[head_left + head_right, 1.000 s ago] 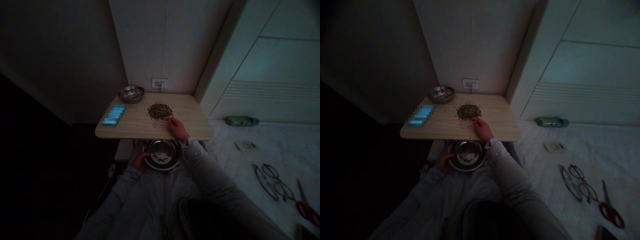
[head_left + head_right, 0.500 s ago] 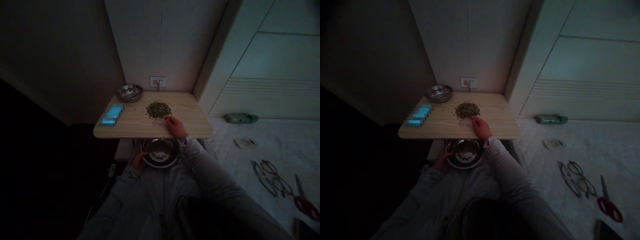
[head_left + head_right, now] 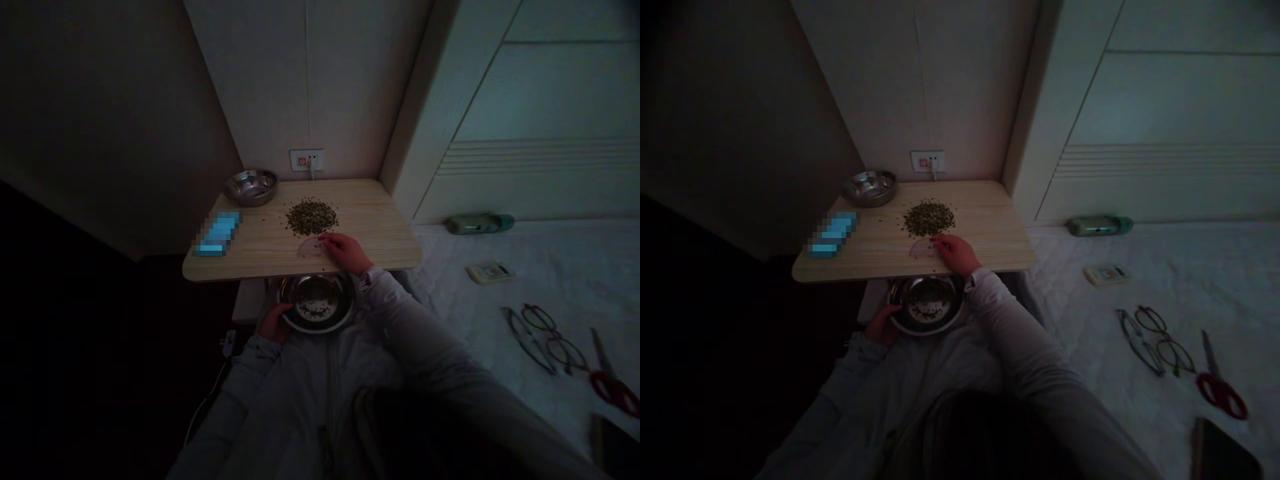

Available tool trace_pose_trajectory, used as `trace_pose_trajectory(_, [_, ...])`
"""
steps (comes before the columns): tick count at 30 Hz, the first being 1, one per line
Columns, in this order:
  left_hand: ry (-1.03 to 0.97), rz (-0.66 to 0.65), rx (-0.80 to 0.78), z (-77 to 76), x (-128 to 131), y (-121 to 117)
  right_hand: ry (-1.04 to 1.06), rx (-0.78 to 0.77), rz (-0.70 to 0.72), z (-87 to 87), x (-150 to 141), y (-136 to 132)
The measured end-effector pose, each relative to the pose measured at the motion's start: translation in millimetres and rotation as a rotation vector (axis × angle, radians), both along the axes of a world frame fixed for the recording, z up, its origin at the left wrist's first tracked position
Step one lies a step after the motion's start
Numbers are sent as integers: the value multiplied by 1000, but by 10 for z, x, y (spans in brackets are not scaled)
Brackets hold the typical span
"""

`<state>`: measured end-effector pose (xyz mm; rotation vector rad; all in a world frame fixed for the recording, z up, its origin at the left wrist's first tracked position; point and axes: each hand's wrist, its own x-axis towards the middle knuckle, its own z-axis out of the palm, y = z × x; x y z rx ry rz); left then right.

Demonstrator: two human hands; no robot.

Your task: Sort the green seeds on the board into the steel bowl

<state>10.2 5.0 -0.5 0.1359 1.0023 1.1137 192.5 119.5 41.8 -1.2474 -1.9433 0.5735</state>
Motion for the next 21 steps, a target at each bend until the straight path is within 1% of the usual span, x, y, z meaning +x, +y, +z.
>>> trace_pose_trajectory(3, [-5,28,-27,32,5,-10,1,-1,20,6,4,-10])
trace_pose_trajectory(6, [-5,45,-14,32,13,-10,-3,-2,46,15,9,-23])
trace_pose_trajectory(11, [-5,17,28,-8,0,-3,-14,-15,80,18,27,-62])
trace_pose_trajectory(17, [46,3,7,-20,-4,-4,-33,-30,116,17,55,-114])
trace_pose_trajectory(21, [23,-29,-14,-21,-4,0,-44,-38,135,21,63,-129])
